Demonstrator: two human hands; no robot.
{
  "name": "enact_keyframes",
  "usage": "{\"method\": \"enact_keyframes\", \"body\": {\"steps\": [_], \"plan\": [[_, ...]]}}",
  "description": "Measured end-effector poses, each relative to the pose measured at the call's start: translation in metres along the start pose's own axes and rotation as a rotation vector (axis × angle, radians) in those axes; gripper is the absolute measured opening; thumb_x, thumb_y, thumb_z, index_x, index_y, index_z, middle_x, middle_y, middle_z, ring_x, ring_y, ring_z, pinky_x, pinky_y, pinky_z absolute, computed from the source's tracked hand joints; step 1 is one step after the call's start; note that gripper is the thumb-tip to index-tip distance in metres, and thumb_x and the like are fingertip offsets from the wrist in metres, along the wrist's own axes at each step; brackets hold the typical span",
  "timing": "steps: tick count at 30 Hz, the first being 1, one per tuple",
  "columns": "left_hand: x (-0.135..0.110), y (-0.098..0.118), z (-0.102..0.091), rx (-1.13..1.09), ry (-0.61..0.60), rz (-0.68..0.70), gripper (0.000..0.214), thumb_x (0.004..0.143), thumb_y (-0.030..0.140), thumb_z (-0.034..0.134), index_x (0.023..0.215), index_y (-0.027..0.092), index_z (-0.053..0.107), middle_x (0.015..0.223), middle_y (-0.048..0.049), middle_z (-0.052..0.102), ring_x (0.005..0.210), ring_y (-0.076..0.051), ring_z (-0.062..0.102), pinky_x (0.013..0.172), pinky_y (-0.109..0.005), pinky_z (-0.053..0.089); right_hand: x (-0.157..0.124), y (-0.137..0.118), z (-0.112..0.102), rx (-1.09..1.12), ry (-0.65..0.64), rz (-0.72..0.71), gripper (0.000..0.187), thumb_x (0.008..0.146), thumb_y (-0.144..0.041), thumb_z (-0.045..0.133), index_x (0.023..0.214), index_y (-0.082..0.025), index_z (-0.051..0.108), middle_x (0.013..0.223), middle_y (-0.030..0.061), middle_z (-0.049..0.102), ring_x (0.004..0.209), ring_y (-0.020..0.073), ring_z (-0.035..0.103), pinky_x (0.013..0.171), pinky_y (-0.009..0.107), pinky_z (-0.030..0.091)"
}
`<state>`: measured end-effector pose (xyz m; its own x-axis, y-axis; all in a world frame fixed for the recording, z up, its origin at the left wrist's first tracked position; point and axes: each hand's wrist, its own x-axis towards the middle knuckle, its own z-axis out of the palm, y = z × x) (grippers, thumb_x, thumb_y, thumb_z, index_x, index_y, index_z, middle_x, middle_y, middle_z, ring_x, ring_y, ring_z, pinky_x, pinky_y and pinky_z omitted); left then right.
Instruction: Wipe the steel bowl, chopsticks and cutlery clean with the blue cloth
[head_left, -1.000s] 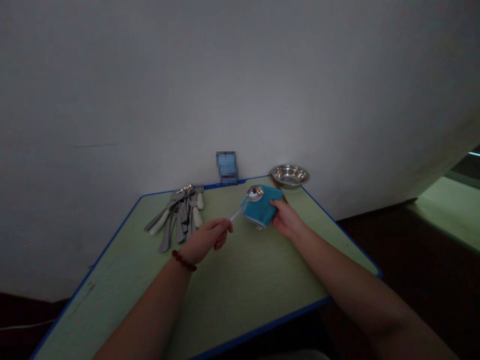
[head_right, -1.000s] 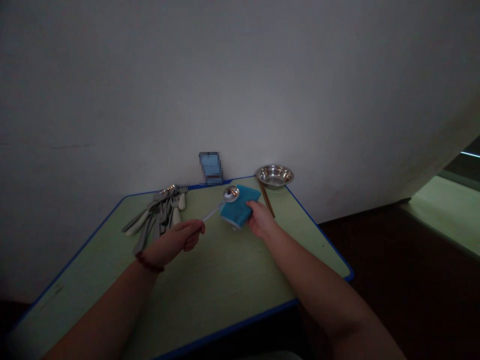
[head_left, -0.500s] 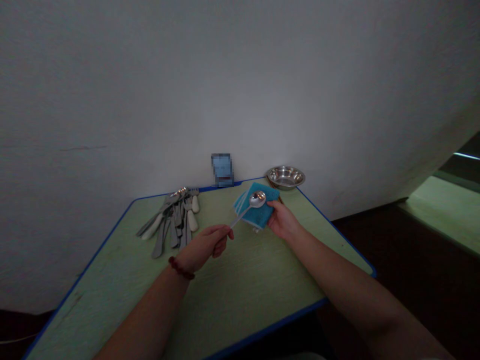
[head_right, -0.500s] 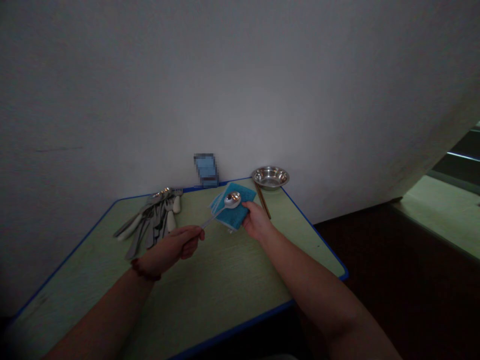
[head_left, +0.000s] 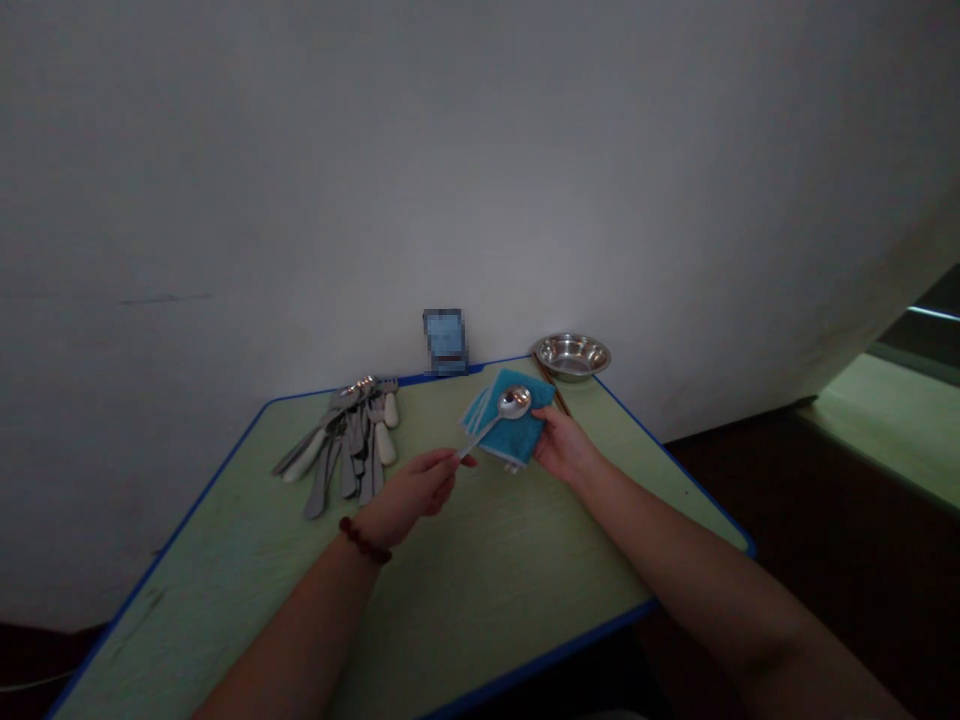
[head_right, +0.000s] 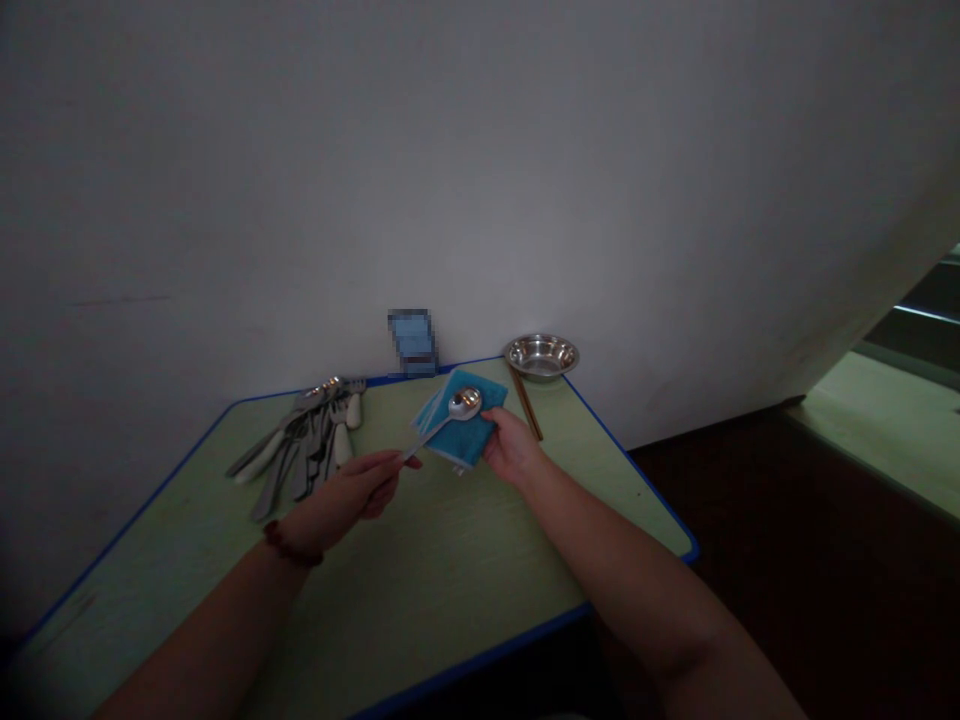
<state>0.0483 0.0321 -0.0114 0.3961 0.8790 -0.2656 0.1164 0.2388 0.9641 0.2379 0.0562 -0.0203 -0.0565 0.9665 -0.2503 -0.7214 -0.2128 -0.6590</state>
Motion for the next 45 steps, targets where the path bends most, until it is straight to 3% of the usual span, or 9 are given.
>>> {"method": "enact_keyframes", "body": {"steps": [4,23,40,45], "plan": [[0.0024,-0.0012,-0.0065,-0.002,0.057,0.001,0.026,0.07,0.036,0.049,0.082,0.014,0.053,0.046,0.0093,0.027,0.037,-0.003,0.023,0.037,-0.018,0.013,-0.0038,0.0002,0.0027,-0.009,-0.008,-0.017,0.029,0.071,-0.004,0.035,0.088,-0.014,0.056,0.074,0.0019,0.068,0.067,0.0144,0.063,0.067,0.03,0.051],[0.0017,-0.0024,-0.0063,0.019,0.002,-0.012,0.022,0.074,0.032,0.045,0.081,0.012,0.052,0.046,0.0092,0.028,0.038,-0.002,0.022,0.038,-0.018,0.013,-0.0028,-0.0001,0.0022,0.007,-0.042,-0.023,0.03,0.07,-0.008,0.038,0.094,-0.016,0.055,0.079,0.001,0.068,0.074,0.0147,0.062,0.073,0.031,0.049],[0.0012,-0.0017,-0.0019,0.095,-0.014,-0.032,0.023,0.072,0.034,0.045,0.077,0.013,0.053,0.046,0.009,0.028,0.037,-0.004,0.024,0.039,-0.02,0.013,-0.0003,0.0019,-0.0014,-0.063,-0.146,-0.022,0.037,0.055,-0.004,0.039,0.087,-0.015,0.056,0.078,0.0014,0.067,0.075,0.0156,0.061,0.073,0.031,0.049],[0.0027,-0.0041,-0.003,0.077,-0.029,-0.027,0.024,0.072,0.036,0.045,0.076,0.013,0.052,0.046,0.0091,0.028,0.038,-0.004,0.024,0.039,-0.019,0.013,-0.0013,0.0042,-0.004,-0.124,-0.252,-0.027,0.043,0.047,0.0,0.036,0.081,-0.016,0.057,0.072,-0.0008,0.067,0.067,0.0128,0.061,0.068,0.027,0.05]]}}
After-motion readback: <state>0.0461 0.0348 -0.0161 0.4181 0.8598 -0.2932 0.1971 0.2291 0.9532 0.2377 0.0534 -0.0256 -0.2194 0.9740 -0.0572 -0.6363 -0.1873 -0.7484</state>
